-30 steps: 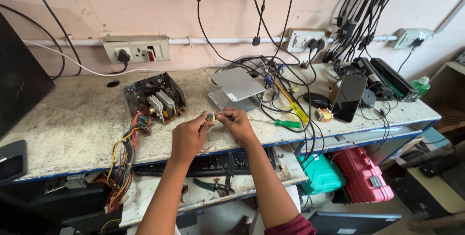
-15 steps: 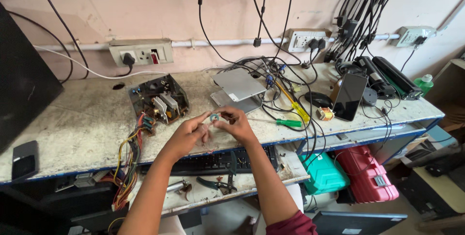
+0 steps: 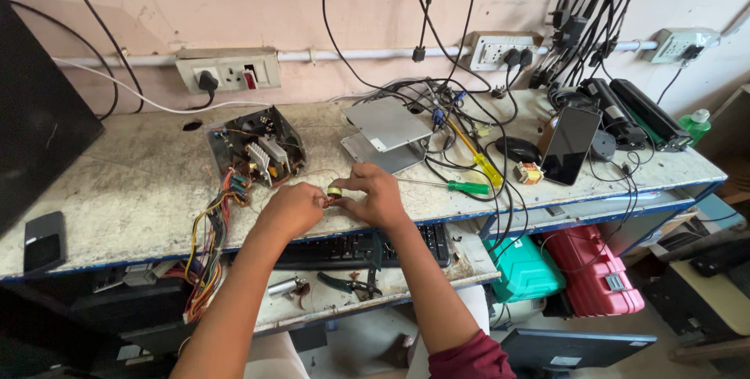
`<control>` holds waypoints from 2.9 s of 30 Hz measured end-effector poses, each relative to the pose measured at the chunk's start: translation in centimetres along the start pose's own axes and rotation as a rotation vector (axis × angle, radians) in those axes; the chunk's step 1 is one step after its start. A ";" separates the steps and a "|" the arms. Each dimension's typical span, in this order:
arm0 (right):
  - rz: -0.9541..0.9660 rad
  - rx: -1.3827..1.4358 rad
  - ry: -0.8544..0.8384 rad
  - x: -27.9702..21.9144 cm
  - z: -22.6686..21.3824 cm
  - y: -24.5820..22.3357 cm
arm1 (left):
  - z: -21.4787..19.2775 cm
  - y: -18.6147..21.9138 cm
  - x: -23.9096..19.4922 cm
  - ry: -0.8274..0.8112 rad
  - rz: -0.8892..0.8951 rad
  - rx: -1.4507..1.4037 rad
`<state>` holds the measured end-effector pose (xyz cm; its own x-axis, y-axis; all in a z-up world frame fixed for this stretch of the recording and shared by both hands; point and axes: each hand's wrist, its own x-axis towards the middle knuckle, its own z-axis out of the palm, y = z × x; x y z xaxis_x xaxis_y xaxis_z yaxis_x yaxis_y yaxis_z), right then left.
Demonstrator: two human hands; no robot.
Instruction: The person holds a toroidal inductor and uses a screwdriver to scrape and separate copper wire strands from the component. They repeatedly pull and twist the wire while working at a cluttered electronics workbench.
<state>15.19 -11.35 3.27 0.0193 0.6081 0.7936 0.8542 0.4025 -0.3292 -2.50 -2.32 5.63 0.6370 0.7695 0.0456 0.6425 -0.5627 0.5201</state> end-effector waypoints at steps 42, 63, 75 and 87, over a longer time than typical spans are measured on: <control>0.449 0.640 -0.060 -1.2 2.3 5.4 | -2.5 0.4 -5.8 0.313 0.603 -0.191; 0.580 0.567 -0.001 -0.3 1.4 3.9 | 0.8 -0.4 -7.3 0.875 0.958 0.281; 0.454 0.608 -0.045 -0.8 2.4 5.3 | 6.0 2.0 -1.6 0.585 0.480 -0.297; 0.327 0.421 -0.129 -0.1 0.3 2.7 | 3.7 -0.1 1.5 0.484 0.635 -0.592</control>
<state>17.30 -10.09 2.20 0.1624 0.8157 0.5552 0.5323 0.4013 -0.7454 -0.02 -2.18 2.49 0.4621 0.4919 0.7379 -0.1578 -0.7732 0.6142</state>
